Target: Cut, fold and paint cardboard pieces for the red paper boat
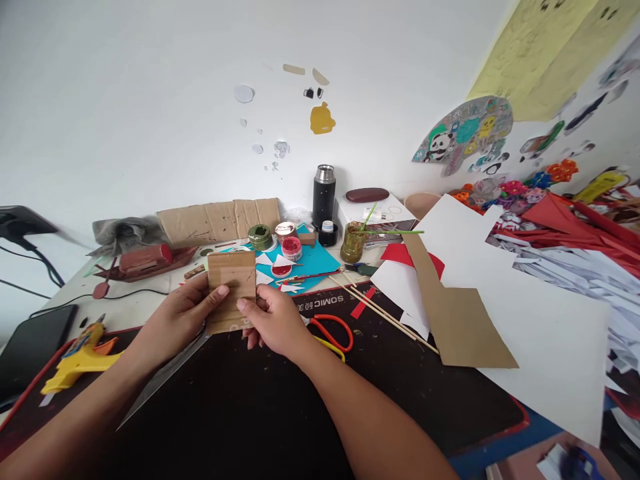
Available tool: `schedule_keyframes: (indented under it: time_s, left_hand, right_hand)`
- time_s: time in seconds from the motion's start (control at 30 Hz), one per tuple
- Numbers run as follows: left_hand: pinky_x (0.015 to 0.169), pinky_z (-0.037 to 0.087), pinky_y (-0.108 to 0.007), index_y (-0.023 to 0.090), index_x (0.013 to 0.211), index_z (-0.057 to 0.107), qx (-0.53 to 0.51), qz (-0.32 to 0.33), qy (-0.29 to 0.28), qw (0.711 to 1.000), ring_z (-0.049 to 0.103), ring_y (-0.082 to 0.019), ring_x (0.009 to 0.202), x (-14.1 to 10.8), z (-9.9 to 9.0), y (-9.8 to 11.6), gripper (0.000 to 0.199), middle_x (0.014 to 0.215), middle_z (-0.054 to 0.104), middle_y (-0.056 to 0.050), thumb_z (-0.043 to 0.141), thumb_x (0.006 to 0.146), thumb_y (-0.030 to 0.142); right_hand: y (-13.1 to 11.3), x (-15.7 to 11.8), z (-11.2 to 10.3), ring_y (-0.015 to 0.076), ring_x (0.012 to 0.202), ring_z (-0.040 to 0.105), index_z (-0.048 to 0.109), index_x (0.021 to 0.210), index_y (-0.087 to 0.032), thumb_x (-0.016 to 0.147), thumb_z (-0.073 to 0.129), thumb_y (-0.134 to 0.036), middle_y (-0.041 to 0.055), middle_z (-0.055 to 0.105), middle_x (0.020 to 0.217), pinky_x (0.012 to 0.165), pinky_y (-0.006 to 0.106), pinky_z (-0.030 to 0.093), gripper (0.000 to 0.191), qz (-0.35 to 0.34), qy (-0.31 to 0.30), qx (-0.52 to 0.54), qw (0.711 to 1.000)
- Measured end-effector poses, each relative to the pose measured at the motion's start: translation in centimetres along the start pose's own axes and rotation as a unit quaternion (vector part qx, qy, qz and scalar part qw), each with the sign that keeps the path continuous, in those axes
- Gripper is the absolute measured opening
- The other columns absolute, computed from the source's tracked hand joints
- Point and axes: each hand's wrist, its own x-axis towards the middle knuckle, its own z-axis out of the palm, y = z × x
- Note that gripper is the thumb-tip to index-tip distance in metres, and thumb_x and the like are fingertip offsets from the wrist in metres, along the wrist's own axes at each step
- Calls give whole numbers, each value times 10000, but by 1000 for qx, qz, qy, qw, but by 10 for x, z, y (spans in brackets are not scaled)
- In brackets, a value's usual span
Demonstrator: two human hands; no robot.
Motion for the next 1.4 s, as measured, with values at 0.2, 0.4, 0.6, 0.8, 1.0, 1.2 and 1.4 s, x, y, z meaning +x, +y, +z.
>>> schedule_keyframes:
  time_s: [0.2, 0.4, 0.6, 0.8, 1.0, 1.2, 1.4]
  left_hand:
    - [797, 678, -456, 207, 1224, 759, 3, -13, -5, 1000, 811, -377, 985, -2, -1, -2, 728, 1158, 864, -126, 765, 835, 822]
    - [976, 656, -519, 210, 1286, 740, -8, -4, -31, 999, 793, -398, 1141, -5, 9, -16, 716, 1311, 834, -147, 747, 879, 798]
    - [1081, 603, -528, 223, 1250, 768, 16, 15, -6, 1000, 766, -401, 1211, -3, 10, -17, 686, 1305, 841, -132, 722, 891, 806]
    - [819, 661, -415, 226, 1092, 800, 57, 3, -12, 998, 787, -347, 981, 0, 1, -4, 659, 1095, 860, -87, 683, 882, 840]
    - [728, 638, -384, 249, 924, 782, 106, 15, 5, 994, 757, -323, 886, -3, -1, -1, 587, 908, 822, -58, 670, 881, 823]
    - [933, 656, -460, 237, 1138, 766, 40, -4, -36, 999, 779, -359, 1064, -4, 6, -2, 664, 1169, 853, -99, 687, 878, 843]
    - [1080, 599, -497, 234, 1283, 762, 54, 24, -6, 998, 759, -391, 1213, -6, 12, -15, 680, 1335, 832, -124, 673, 926, 805]
  right_hand:
    - [-2, -1, -2, 128, 483, 662, 640, 1063, -221, 962, 757, -633, -19, 697, 789, 368, 203, 420, 440, -22, 2, 5, 1000]
    - [1, -2, 1, 148, 548, 616, 708, 1189, -207, 952, 766, -574, 8, 678, 844, 353, 238, 500, 441, -25, 57, -12, 998]
    - [2, -3, 10, 119, 512, 539, 726, 1224, -220, 984, 727, -542, -2, 650, 829, 324, 205, 417, 402, -30, 85, -17, 996]
    - [2, -2, 5, 121, 505, 576, 699, 1225, -214, 967, 747, -601, -15, 648, 823, 366, 224, 474, 468, -14, 49, -2, 999]
    - [0, -1, -1, 128, 509, 521, 723, 1196, -215, 994, 737, -570, 2, 679, 828, 394, 241, 395, 409, -23, 54, -18, 998]
    - [5, 0, -2, 230, 873, 740, 744, 1170, -212, 1007, 724, -478, 57, 787, 977, 740, 329, 595, 313, -101, 81, -32, 991]
    - [10, -1, 2, 296, 1073, 769, 767, 1174, -245, 1041, 690, -473, 74, 827, 1111, 872, 401, 630, 275, -113, 91, -67, 987]
